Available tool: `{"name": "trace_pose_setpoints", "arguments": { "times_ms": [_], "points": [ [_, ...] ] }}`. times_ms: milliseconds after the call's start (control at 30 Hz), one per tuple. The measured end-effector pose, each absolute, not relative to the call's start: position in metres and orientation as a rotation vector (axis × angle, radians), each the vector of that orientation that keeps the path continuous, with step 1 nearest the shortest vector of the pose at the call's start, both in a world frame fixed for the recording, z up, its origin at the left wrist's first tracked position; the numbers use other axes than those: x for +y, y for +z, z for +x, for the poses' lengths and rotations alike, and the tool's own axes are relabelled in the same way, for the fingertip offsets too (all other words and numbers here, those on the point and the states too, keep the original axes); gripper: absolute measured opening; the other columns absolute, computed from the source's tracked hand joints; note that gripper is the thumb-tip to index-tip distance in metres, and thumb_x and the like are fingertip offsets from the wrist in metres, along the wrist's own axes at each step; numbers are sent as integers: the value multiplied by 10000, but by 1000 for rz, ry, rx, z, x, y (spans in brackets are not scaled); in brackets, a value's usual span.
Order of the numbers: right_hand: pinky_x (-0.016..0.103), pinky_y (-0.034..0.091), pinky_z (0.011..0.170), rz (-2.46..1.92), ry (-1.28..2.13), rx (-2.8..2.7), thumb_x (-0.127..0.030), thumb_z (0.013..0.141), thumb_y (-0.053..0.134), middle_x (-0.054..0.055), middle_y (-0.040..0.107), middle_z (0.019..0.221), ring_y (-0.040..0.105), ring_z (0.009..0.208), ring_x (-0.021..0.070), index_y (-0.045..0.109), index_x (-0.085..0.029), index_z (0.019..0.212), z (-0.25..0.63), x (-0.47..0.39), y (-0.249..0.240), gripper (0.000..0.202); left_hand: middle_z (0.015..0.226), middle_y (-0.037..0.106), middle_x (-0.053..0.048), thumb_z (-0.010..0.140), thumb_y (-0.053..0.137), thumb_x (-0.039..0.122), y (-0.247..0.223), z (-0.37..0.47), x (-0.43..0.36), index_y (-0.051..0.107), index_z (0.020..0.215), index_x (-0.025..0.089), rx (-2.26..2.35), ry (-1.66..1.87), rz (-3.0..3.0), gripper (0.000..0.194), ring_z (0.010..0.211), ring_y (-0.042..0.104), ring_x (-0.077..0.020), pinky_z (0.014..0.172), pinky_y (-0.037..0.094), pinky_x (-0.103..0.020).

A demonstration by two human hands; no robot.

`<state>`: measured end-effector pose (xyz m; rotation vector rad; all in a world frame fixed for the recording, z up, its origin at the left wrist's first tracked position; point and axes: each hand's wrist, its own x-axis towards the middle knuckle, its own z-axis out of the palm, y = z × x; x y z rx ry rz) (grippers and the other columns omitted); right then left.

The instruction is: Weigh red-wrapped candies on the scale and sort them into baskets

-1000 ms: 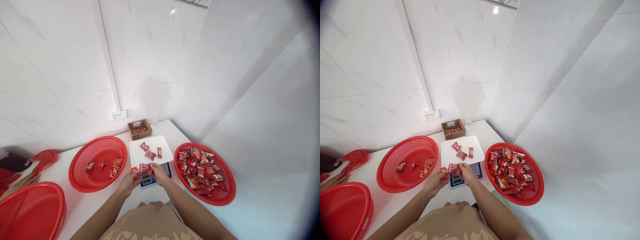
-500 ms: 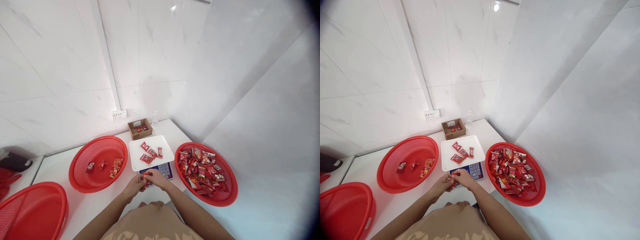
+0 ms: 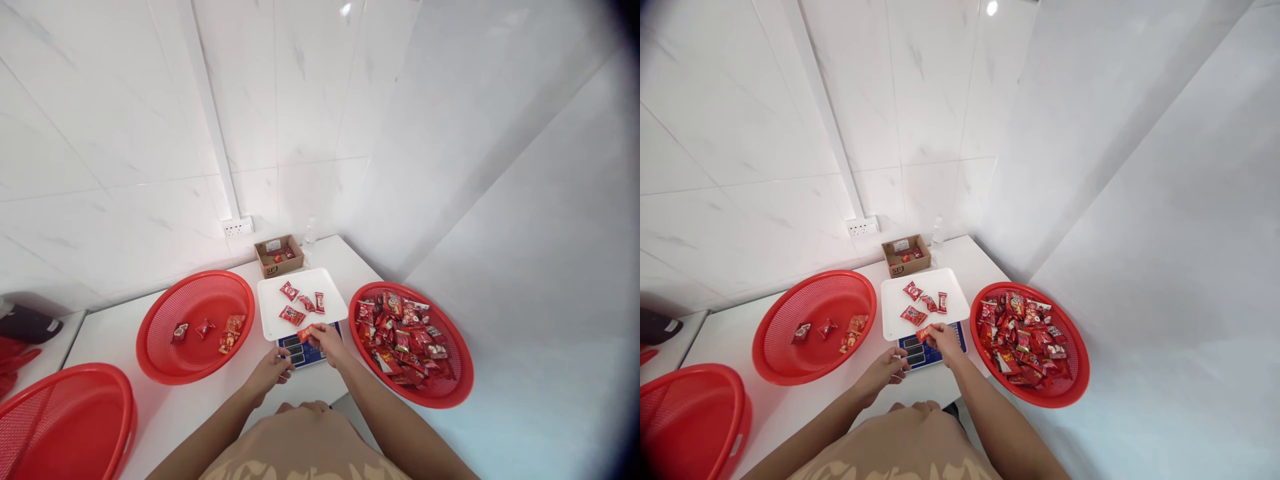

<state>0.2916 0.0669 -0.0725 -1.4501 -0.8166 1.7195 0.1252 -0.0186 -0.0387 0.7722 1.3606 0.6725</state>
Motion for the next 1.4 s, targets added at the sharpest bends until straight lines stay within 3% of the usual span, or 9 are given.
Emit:
{"name": "trace_pose_setpoints", "arguments": {
  "times_ms": [100, 200, 367, 533, 733, 933, 1100, 1233, 1400],
  "points": [
    [247, 474, 614, -1526, 1520, -853, -303, 649, 646, -7, 605, 667, 564, 606, 123, 575, -192, 718, 300, 84, -74, 149, 847, 637, -37, 659, 642, 470, -37, 125, -19, 506, 960, 187, 1355, 640, 778, 435, 692, 555, -123, 703, 422, -290],
    [254, 460, 687, -1605, 1287, -1125, -278, 675, 625, 40, 636, 905, 594, 795, 162, 617, -199, 859, 307, 99, -70, 201, 852, 633, -38, 665, 634, 461, -35, 122, -19, 509, 957, 183, 1369, 625, 774, 422, 705, 557, -124, 712, 424, -289],
    [285, 413, 811, -1767, 842, -1795, -361, 781, 554, 87, 528, 1209, 557, 1011, 205, 595, -219, 1056, 299, 116, -59, 313, 855, 635, -42, 662, 631, 460, -36, 118, -16, 521, 950, 183, 1396, 636, 768, 414, 717, 564, -134, 714, 422, -295],
    [296, 409, 774, -1896, 794, -1992, -315, 813, 519, 78, 577, 1099, 582, 941, 202, 612, -218, 969, 283, 135, -60, 205, 861, 641, -49, 640, 643, 470, -34, 118, -16, 532, 939, 183, 1419, 626, 769, 429, 725, 563, -141, 712, 424, -297],
    [263, 418, 799, -1705, 909, -1631, -221, 802, 494, 28, 644, 970, 585, 861, 149, 620, -218, 850, 303, 131, -54, 135, 889, 649, -57, 643, 633, 461, -35, 113, -16, 534, 962, 187, 1427, 607, 775, 432, 759, 574, -150, 736, 438, -304],
    [291, 439, 808, -1746, 902, -1450, -292, 784, 485, 24, 676, 936, 595, 873, 176, 635, -217, 903, 403, 81, -42, 205, 913, 644, -72, 643, 619, 513, -43, 115, -15, 535, 992, 177, 1405, 563, 811, 492, 766, 585, -154, 752, 451, -314],
    [320, 406, 872, -2131, 929, -1564, -170, 716, 555, 88, 666, 1049, 588, 989, 232, 672, -198, 967, 494, 44, -60, 278, 921, 643, -76, 637, 621, 531, -48, 122, -15, 543, 982, 176, 1394, 496, 842, 501, 768, 588, -157, 757, 458, -320],
    [378, 328, 975, -2491, 632, -1609, -226, 776, 527, 169, 515, 1288, 438, 1213, 293, 521, -148, 1246, 519, 37, -83, 476, 919, 648, -78, 630, 630, 537, -50, 122, -15, 545, 989, 179, 1393, 485, 840, 515, 779, 588, -166, 763, 460, -328],
    [511, 323, 962, -2670, 723, -1421, -413, 824, 462, 138, 452, 1351, 367, 1263, 333, 247, -228, 1407, 500, 54, -93, 648, 915, 651, -78, 607, 635, 561, -50, 118, -18, 556, 971, 184, 1398, 498, 825, 530, 781, 588, -172, 763, 455, -330]
  ]
}}
